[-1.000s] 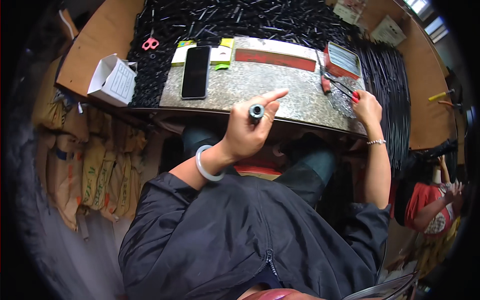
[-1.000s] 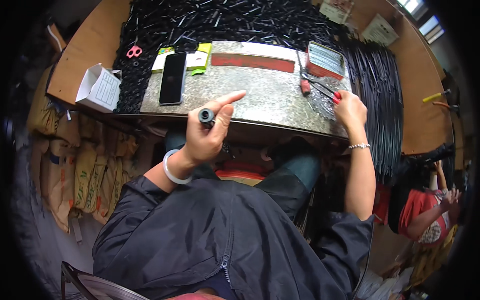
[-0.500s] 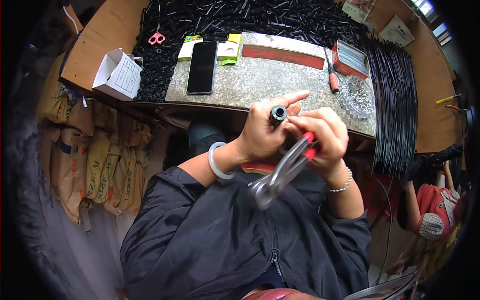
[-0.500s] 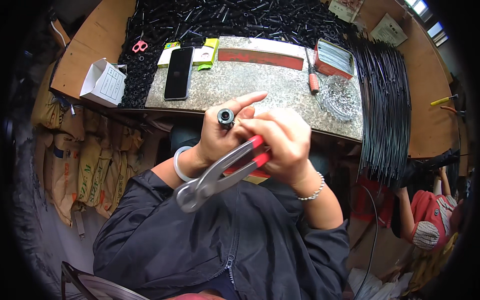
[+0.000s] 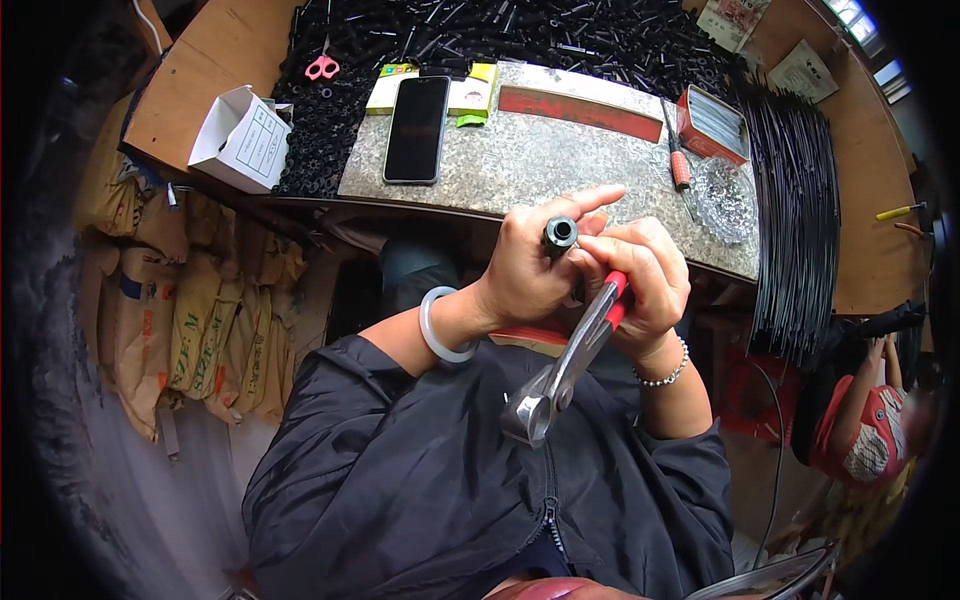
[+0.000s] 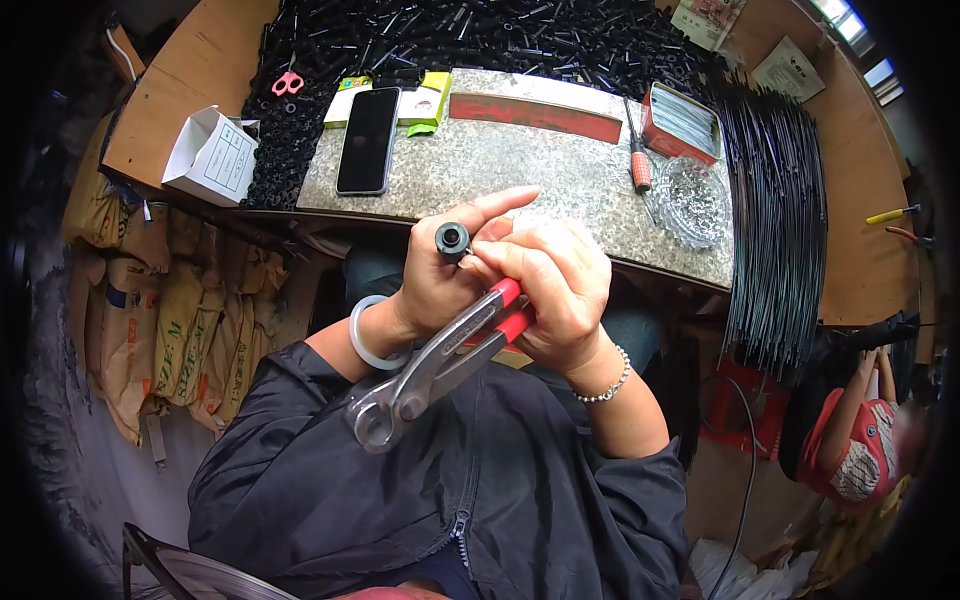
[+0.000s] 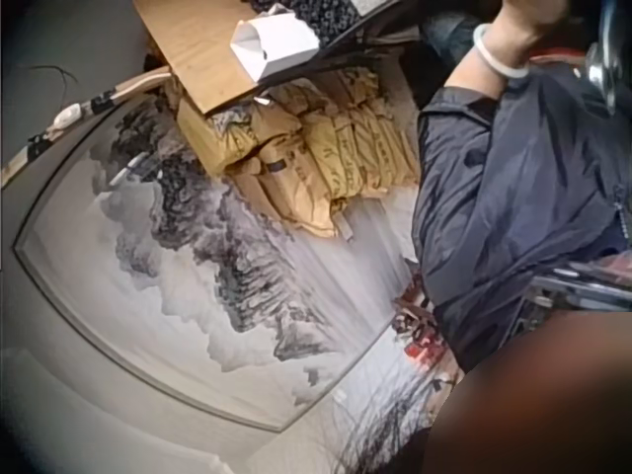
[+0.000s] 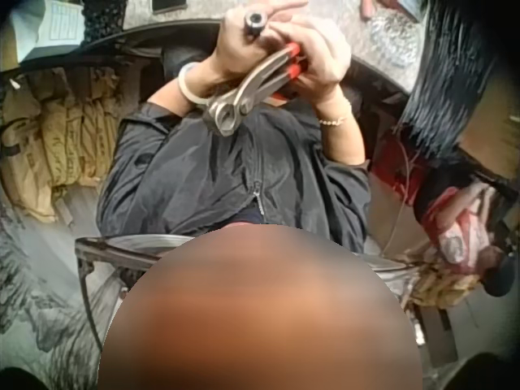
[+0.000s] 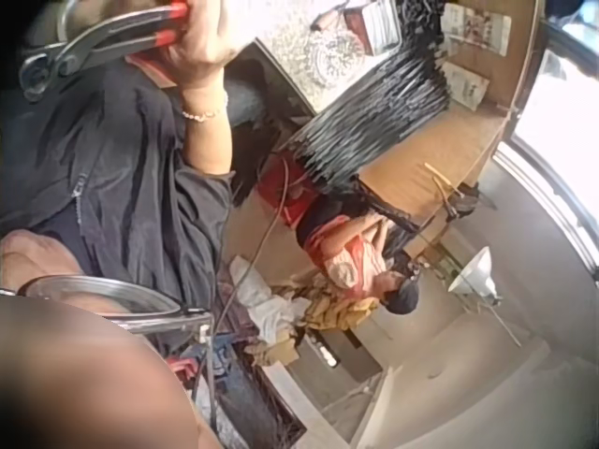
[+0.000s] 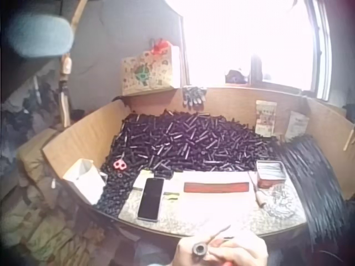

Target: Gathering a bundle of black plastic hoses, placing them in a fixture, and using pliers to assemble or cut components at the ends.

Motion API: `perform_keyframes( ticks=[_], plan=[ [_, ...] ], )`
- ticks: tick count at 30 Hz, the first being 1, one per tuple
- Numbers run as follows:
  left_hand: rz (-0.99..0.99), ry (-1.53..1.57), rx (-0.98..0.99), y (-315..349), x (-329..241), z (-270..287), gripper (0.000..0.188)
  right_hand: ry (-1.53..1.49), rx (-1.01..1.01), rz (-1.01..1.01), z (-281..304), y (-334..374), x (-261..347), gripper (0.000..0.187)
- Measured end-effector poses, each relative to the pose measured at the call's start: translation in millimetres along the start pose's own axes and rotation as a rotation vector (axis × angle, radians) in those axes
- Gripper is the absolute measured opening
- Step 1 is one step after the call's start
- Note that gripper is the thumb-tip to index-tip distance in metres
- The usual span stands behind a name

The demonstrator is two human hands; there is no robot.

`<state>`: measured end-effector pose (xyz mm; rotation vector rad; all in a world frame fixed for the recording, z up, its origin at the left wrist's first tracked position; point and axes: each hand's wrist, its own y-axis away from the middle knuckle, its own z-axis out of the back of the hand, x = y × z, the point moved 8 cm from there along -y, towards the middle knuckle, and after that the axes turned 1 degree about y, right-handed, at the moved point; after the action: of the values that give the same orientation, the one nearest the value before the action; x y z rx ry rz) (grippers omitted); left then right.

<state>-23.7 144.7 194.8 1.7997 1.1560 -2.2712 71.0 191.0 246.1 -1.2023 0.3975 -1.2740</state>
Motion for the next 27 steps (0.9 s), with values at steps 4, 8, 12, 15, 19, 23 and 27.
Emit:
perform_keyframes(
  ticks=[4, 8, 12, 15, 19, 23, 27],
  plan=[
    [0.006, -0.023, 0.002, 0, -3, 2, 0.056, 0.006, -0.015, 0.032, 1, -2, 3, 0.022],
    [0.054, 0.041, 0.024, 0, 0, 0, 0.056, -0.086, 0.002, 0.020, -1, -7, -3, 0.022],
    [0.026, 0.014, 0.014, -4, -2, 4, 0.050, -0.195, 0.170, -0.440, -6, -11, -40, 0.035],
    [0.044, 0.156, -0.086, -7, 2, 7, 0.037, -0.265, 0.204, -0.580, -5, -24, -37, 0.032],
    [0.282, 0.198, -0.155, -4, 9, 25, 0.026, -0.375, 0.688, -0.822, 1, 6, -36, 0.038],
    [0.298, 0.261, -0.186, -9, 9, 29, 0.024, -0.538, 0.862, -0.892, 14, 38, -20, 0.039],
    [0.215, 0.180, -0.177, -13, 8, 23, 0.030, -0.447, 0.976, -0.889, 13, 32, -16, 0.037]
  ],
)
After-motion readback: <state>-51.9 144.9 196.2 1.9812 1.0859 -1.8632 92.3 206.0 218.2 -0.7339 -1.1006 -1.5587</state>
